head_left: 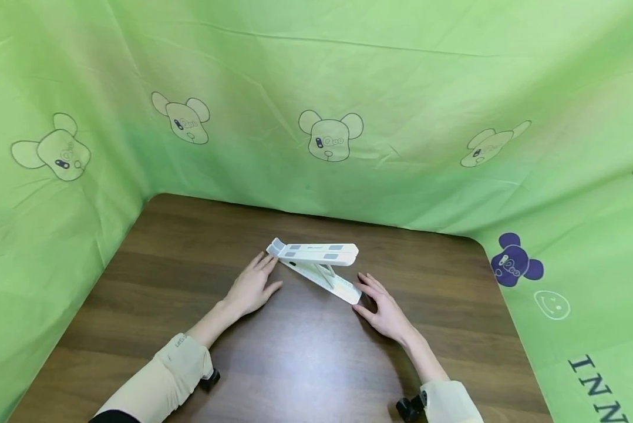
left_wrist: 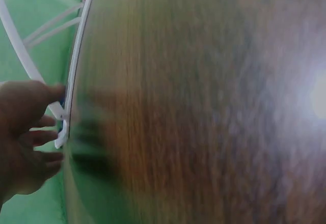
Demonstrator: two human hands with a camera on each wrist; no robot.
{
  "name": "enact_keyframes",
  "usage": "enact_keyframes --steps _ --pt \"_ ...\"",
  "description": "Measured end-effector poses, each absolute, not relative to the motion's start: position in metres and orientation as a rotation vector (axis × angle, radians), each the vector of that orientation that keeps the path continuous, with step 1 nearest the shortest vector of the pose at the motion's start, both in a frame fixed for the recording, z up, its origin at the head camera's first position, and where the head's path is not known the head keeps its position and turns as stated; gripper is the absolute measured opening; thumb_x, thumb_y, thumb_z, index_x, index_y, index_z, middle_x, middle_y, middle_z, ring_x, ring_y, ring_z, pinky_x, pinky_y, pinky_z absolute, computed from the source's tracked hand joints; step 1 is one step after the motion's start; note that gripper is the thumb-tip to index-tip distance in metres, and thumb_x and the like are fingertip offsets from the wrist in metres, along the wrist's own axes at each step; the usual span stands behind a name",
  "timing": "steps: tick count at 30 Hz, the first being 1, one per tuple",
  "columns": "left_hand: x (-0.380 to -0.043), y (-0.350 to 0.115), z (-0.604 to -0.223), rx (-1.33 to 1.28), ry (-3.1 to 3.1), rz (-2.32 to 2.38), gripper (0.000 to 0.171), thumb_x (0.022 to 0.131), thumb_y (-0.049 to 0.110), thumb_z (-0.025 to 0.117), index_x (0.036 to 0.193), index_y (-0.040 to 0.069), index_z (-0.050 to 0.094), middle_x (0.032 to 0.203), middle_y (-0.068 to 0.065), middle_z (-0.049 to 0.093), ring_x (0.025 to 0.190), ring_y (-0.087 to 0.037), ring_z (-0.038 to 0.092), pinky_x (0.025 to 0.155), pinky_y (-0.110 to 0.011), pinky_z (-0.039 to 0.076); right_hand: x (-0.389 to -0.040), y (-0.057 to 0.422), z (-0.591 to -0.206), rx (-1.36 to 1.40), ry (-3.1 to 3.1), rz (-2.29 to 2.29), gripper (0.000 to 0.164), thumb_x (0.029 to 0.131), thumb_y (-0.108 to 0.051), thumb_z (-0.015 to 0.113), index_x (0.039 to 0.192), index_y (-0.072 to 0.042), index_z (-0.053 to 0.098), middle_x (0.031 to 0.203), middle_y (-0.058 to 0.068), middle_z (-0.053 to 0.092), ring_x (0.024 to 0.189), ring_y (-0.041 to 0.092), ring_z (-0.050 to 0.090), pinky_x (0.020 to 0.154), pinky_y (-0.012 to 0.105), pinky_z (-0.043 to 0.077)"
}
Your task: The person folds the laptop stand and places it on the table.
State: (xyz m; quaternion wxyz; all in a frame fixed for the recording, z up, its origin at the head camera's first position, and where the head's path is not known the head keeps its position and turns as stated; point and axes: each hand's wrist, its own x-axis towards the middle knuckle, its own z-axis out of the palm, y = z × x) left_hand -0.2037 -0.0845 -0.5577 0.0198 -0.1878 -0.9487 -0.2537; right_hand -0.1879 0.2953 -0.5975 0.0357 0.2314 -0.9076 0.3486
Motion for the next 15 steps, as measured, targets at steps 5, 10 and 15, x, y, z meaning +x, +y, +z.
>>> enact_keyframes --steps 5,10,15 --pt "-0.204 -0.079 -0.56 -0.602 -3.035 -0.828 0.08 0.108 0.038 0.07 0.164 -0.01 0.04 0.174 -0.025 0.042 0.166 -0.048 0.031 0.137 -0.058 0.029 -0.188 0.299 -0.604 0.718 -2.814 1.042 0.045 0.101 -0.025 0.081 0.142 -0.011 0.071 0.166 0.018 0.056 0.161 0.044 0.04 0.131 0.014 0.02" --pt "-0.207 -0.075 -0.561 -0.603 -3.053 -0.86 0.084 0.108 0.042 0.069 0.165 -0.011 0.036 0.176 -0.026 0.036 0.169 -0.047 0.024 0.14 -0.058 0.023 -0.178 0.295 -0.6 0.759 -2.764 1.095 0.044 0.102 -0.031 0.08 0.14 -0.01 0.073 0.165 0.017 0.058 0.163 0.039 0.039 0.134 0.023 0.027" --pt "-0.211 -0.071 -0.563 -0.604 -3.053 -0.862 0.086 0.109 0.044 0.067 0.167 -0.01 0.034 0.178 -0.024 0.033 0.169 -0.046 0.023 0.14 -0.058 0.022 -0.164 0.283 -0.577 0.742 -2.783 1.134 0.043 0.097 -0.022 0.083 0.136 -0.004 0.075 0.162 0.021 0.059 0.16 0.049 0.039 0.13 0.06 0.039"
